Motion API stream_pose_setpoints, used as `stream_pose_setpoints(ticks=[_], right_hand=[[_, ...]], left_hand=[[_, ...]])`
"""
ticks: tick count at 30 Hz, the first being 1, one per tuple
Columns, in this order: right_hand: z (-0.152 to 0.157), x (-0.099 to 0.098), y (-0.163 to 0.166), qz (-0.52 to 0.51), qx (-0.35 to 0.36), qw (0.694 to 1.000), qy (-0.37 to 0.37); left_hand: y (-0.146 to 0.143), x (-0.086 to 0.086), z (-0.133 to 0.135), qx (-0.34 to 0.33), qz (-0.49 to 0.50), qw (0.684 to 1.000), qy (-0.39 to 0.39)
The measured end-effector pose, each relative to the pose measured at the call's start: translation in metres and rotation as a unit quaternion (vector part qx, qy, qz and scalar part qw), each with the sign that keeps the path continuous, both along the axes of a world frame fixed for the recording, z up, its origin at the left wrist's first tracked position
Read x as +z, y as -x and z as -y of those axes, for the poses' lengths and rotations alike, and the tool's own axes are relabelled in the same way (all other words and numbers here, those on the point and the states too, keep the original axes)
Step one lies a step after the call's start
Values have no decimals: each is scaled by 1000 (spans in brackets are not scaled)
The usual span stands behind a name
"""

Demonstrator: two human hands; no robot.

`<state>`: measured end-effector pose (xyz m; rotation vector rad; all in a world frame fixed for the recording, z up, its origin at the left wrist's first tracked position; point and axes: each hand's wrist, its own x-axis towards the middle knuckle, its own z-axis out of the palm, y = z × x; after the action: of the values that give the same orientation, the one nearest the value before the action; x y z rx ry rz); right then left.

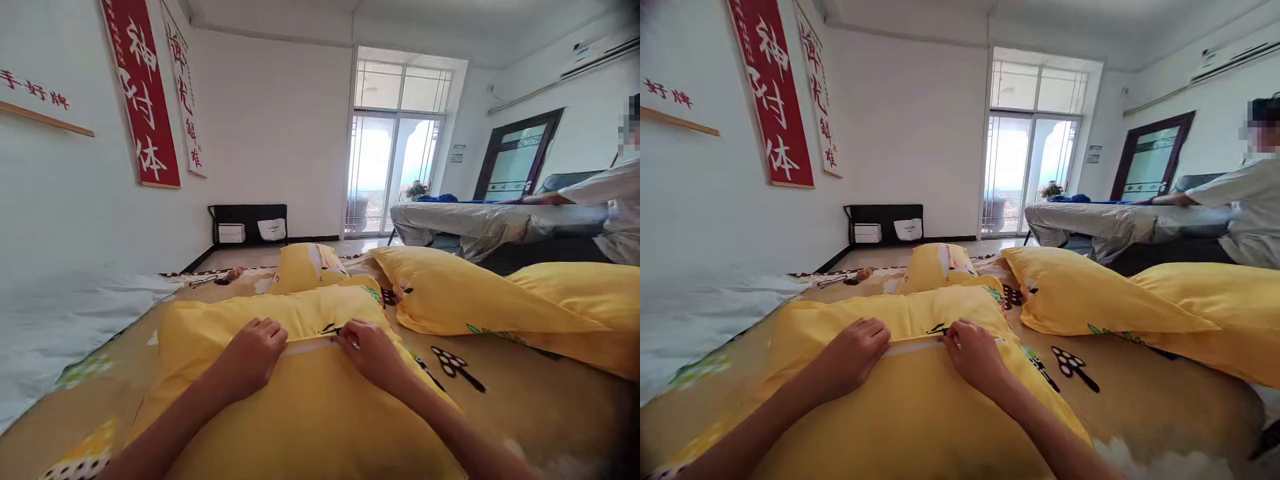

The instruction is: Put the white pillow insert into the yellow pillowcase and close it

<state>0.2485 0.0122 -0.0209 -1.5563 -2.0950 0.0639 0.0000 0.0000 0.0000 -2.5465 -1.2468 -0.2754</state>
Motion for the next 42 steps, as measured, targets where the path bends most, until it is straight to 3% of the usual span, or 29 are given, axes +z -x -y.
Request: stream_pose_setpoints(ticks=[6, 13, 20, 32, 34, 38, 42], right_hand=[[16, -6, 10, 70, -11, 986, -152], [36, -30, 8, 69, 10, 931, -359], [34, -63, 5, -90, 31, 943, -320], [18, -80, -36, -143, -30, 932, -331], [19, -84, -35, -130, -31, 921, -365], [18, -90, -25, -71, -54, 893, -441], [15, -88, -21, -77, -71, 892, -440]], left_hand=[[-45, 4, -2, -46, 5, 998, -36], [-69, -7, -11, -108, -22, 994, 1], [-65, -3, -5, -118, -26, 991, 54], [-55, -2, -20, -78, 47, 976, 195], [-60, -1, -19, -62, 27, 982, 176], [-83, -4, -14, -64, -34, 995, 63], [-112, -9, -21, -99, -73, 992, -9]])
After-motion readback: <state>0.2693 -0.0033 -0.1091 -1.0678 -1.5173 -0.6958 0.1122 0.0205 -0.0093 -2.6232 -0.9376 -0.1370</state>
